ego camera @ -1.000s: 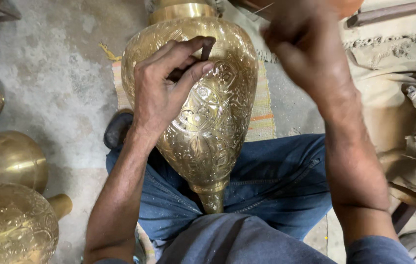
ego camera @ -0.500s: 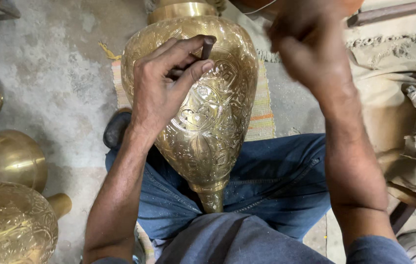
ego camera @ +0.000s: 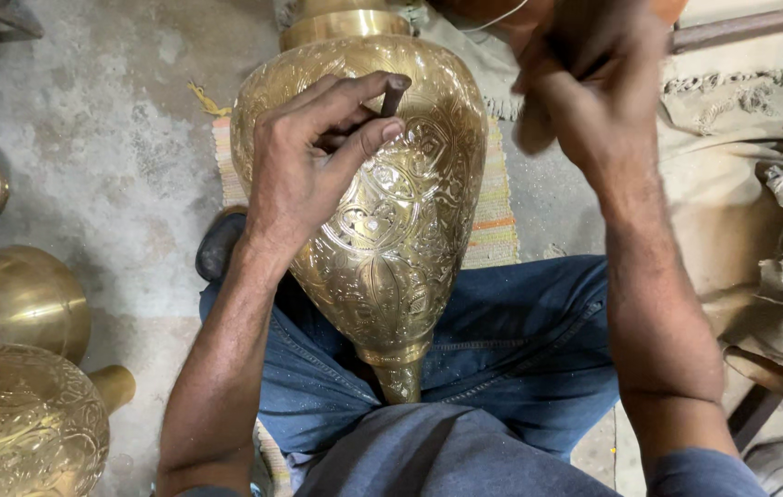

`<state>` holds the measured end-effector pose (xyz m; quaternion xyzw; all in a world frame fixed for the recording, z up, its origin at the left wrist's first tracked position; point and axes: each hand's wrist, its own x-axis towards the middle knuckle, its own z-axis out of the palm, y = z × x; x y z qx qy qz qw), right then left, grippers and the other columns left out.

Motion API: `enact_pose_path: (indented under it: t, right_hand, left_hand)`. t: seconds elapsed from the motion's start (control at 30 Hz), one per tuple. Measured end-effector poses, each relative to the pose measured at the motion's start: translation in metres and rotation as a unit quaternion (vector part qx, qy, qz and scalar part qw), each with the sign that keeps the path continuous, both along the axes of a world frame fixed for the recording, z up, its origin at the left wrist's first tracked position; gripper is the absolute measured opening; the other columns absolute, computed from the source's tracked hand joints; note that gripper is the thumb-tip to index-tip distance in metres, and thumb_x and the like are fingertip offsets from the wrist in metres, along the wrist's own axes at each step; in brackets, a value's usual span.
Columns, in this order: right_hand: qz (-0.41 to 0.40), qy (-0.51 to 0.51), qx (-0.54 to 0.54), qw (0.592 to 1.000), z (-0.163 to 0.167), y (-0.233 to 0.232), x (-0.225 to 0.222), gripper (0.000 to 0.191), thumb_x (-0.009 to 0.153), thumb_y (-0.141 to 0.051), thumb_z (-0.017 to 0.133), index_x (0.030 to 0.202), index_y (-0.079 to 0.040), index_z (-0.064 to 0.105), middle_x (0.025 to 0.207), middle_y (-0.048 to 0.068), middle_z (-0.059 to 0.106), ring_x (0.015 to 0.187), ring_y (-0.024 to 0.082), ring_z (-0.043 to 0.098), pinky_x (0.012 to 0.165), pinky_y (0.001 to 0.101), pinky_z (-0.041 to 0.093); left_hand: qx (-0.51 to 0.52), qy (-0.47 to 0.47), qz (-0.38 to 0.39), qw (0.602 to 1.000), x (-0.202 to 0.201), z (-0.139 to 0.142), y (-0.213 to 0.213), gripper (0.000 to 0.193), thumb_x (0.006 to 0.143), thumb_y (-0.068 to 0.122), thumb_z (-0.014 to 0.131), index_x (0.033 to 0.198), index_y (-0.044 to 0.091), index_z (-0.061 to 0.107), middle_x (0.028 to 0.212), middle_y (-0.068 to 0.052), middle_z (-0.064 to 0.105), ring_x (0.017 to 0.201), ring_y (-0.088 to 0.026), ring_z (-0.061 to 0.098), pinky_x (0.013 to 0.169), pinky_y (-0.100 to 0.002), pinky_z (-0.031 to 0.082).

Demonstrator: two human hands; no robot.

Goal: The person sits on the floor with a large engraved brass vase held between their legs. They hold a chisel against the vase's decorated surface and strike it with a wooden mallet to work the embossed patterns, repositioning the chisel repeatedly around the vase. They then rub the vase's surface with a flat stone, steadying the vase with the other hand.

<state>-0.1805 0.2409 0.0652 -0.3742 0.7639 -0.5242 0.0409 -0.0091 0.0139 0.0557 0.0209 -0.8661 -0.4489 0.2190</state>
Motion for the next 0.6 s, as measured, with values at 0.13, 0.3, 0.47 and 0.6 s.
enact_pose_path:
  t: [0.13, 0.3, 0.47, 0.6]
  right_hand:
    - [0.028, 0.304, 0.13, 0.943, -0.008, 0.006, -0.002, 0.032, 0.088, -0.003, 0.079, 0.115, -0.001, 0.062, 0.102, 0.011, 0.073, 0.091, 0.024, 0.074, 0.075, 0.0439, 0.059]
    - [0.044, 0.15, 0.101, 0.983, -0.013, 0.004, -0.005, 0.013, 0.107, -0.002, 0.078, 0.103, -0.004, 0.066, 0.09, 0.009, 0.069, 0.079, 0.016, 0.071, 0.068, 0.036, 0.06]
    - [-0.01, 0.129, 0.008, 0.992, -0.009, -0.001, 0.004, 0.016, 0.105, -0.003, 0.078, 0.111, -0.003, 0.063, 0.093, 0.008, 0.072, 0.08, 0.015, 0.075, 0.072, 0.0335, 0.065]
    - [-0.038, 0.479, 0.178, 0.859, 0.003, -0.003, 0.014, 0.033, 0.078, -0.007, 0.084, 0.102, -0.003, 0.062, 0.087, 0.008, 0.072, 0.079, 0.021, 0.073, 0.075, 0.0527, 0.056]
  left_hand:
    - [-0.007, 0.001, -0.003, 1.0, -0.001, -0.002, -0.001, 0.033, 0.097, 0.015, 0.078, 0.128, 0.005, 0.071, 0.114, -0.009, 0.076, 0.098, -0.018, 0.079, 0.083, -0.03, 0.069]
    - [-0.004, 0.002, -0.009, 1.0, -0.002, -0.008, -0.003, 0.032, 0.098, 0.014, 0.079, 0.128, 0.006, 0.071, 0.115, -0.009, 0.076, 0.1, -0.019, 0.079, 0.084, -0.03, 0.069]
    - [0.002, 0.008, -0.017, 1.0, -0.001, -0.01, -0.005, 0.033, 0.097, 0.013, 0.079, 0.128, 0.004, 0.071, 0.114, -0.01, 0.076, 0.1, -0.019, 0.079, 0.082, -0.03, 0.068]
    - [-0.021, 0.007, -0.024, 0.999, -0.001, -0.009, -0.007, 0.027, 0.099, 0.012, 0.08, 0.123, 0.005, 0.073, 0.11, -0.009, 0.077, 0.098, -0.019, 0.079, 0.082, -0.03, 0.069]
